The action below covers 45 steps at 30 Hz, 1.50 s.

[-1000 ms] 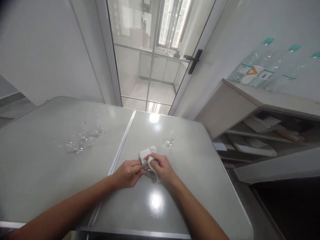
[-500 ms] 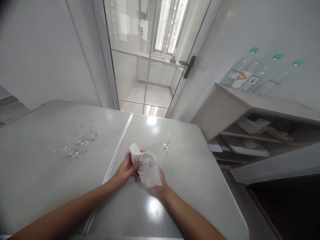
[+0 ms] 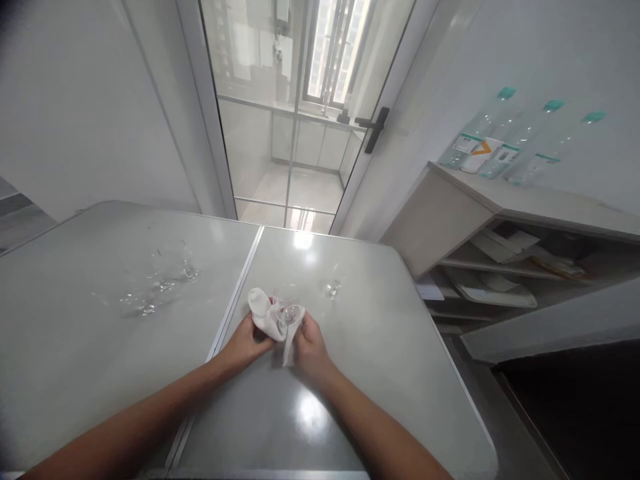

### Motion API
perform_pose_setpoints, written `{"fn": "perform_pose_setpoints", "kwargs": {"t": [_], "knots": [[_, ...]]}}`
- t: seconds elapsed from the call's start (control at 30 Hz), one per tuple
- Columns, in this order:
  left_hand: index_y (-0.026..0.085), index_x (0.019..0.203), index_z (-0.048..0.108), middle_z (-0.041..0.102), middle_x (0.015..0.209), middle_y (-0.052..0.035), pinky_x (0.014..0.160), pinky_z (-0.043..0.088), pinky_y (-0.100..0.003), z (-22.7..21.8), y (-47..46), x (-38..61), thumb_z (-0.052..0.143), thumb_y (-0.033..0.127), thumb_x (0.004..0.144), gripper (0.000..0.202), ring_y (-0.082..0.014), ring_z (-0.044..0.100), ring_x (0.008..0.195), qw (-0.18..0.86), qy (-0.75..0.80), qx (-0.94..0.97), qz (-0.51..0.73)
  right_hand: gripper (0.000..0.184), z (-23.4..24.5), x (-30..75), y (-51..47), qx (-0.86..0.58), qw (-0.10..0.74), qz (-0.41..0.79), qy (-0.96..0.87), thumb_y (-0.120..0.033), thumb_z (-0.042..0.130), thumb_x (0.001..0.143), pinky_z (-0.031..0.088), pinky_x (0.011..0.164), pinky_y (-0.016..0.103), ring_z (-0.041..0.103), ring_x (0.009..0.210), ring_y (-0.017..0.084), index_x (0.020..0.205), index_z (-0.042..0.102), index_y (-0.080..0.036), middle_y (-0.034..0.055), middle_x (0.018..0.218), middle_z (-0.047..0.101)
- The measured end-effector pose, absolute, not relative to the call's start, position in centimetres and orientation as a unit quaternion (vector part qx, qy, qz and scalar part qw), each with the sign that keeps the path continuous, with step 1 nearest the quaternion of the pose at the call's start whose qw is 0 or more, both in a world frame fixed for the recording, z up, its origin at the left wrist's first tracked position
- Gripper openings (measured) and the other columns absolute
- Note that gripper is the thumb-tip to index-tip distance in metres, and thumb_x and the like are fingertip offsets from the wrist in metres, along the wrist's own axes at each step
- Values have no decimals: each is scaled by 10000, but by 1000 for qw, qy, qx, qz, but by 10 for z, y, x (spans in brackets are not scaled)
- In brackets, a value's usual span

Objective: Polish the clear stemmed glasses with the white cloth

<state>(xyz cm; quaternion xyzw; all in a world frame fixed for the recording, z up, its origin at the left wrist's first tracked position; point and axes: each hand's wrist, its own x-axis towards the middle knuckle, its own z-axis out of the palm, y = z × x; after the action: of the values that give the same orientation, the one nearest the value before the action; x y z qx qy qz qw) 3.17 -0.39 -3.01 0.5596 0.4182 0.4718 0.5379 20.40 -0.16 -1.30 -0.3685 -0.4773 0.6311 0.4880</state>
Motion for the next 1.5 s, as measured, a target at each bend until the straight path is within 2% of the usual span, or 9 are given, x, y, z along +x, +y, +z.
{"fn": "perform_pose_setpoints", "kwargs": {"t": [0.13, 0.27, 0.37, 0.5, 0.67, 0.97, 1.07, 1.27, 1.5], "knots": [[242, 1489, 445, 526, 1519, -154, 1141, 434, -448, -23, -2, 23, 730, 385, 882, 686, -319, 528, 1380, 556, 343, 544, 526, 331, -16, 205, -1, -353, 414, 726, -421, -459, 803, 822, 471, 636, 267, 622, 734, 180, 984, 730, -180, 60, 865, 723], [210, 1481, 481, 605, 1442, -182, 1114, 454, -463, -21, -2, 23, 636, 503, 944, 631, -337, 556, 1359, 607, 302, 527, 512, 346, -14, 205, -6, -333, 334, 793, -386, -396, 874, 749, 429, 605, 242, 556, 631, 128, 956, 720, -165, 26, 770, 680], [199, 1416, 524, 665, 1354, -180, 1081, 473, -449, -19, -2, 24, 673, 500, 929, 592, -327, 607, 1299, 577, 326, 539, 519, 354, -10, 206, -7, -315, 307, 780, -445, -469, 798, 825, 411, 611, 244, 542, 661, 135, 967, 691, -163, 34, 794, 666], [208, 1282, 556, 702, 1280, -150, 1052, 473, -434, -16, -2, 25, 758, 417, 884, 492, -287, 665, 1196, 520, 394, 547, 525, 206, -12, 206, -5, -398, 329, 562, -646, -375, 553, 986, 435, 698, 304, 550, 727, 179, 976, 628, -183, 51, 839, 656], [219, 1188, 564, 713, 1245, -130, 1059, 478, -438, -21, -1, 28, 825, 402, 816, 490, -284, 654, 1217, 494, 440, 516, 544, 139, -18, 204, -6, -502, 306, 269, -762, -237, 481, 954, 437, 773, 389, 561, 811, 257, 1007, 598, -185, 110, 915, 676], [172, 1227, 577, 730, 1209, -173, 881, 573, -383, -20, 3, 26, 799, 497, 825, 563, -283, 711, 1076, 600, 370, 464, 536, 399, -15, 213, 1, -323, 271, 776, -469, -541, 686, 901, 384, 556, 244, 517, 598, 137, 888, 695, -142, 35, 702, 638], [181, 1194, 579, 737, 1158, -152, 893, 556, -376, -22, 5, 26, 830, 496, 790, 570, -265, 710, 1041, 577, 375, 475, 549, 361, -15, 211, -1, -338, 287, 737, -510, -508, 662, 923, 386, 577, 246, 499, 601, 130, 894, 677, -148, 28, 726, 629], [213, 1062, 561, 705, 1036, -57, 954, 522, -353, -31, 9, 24, 959, 348, 629, 603, -227, 696, 1033, 504, 407, 495, 580, 97, -11, 202, -9, -478, 347, 386, -708, -301, 604, 927, 399, 709, 295, 537, 724, 193, 968, 626, -216, 32, 828, 641], [177, 1168, 607, 744, 1096, -136, 725, 572, -321, -29, 7, 24, 895, 450, 719, 599, -269, 706, 1007, 600, 340, 447, 570, 385, -13, 208, -2, -316, 271, 787, -454, -529, 715, 871, 428, 629, 259, 554, 647, 149, 881, 697, -144, 54, 767, 672]]}}
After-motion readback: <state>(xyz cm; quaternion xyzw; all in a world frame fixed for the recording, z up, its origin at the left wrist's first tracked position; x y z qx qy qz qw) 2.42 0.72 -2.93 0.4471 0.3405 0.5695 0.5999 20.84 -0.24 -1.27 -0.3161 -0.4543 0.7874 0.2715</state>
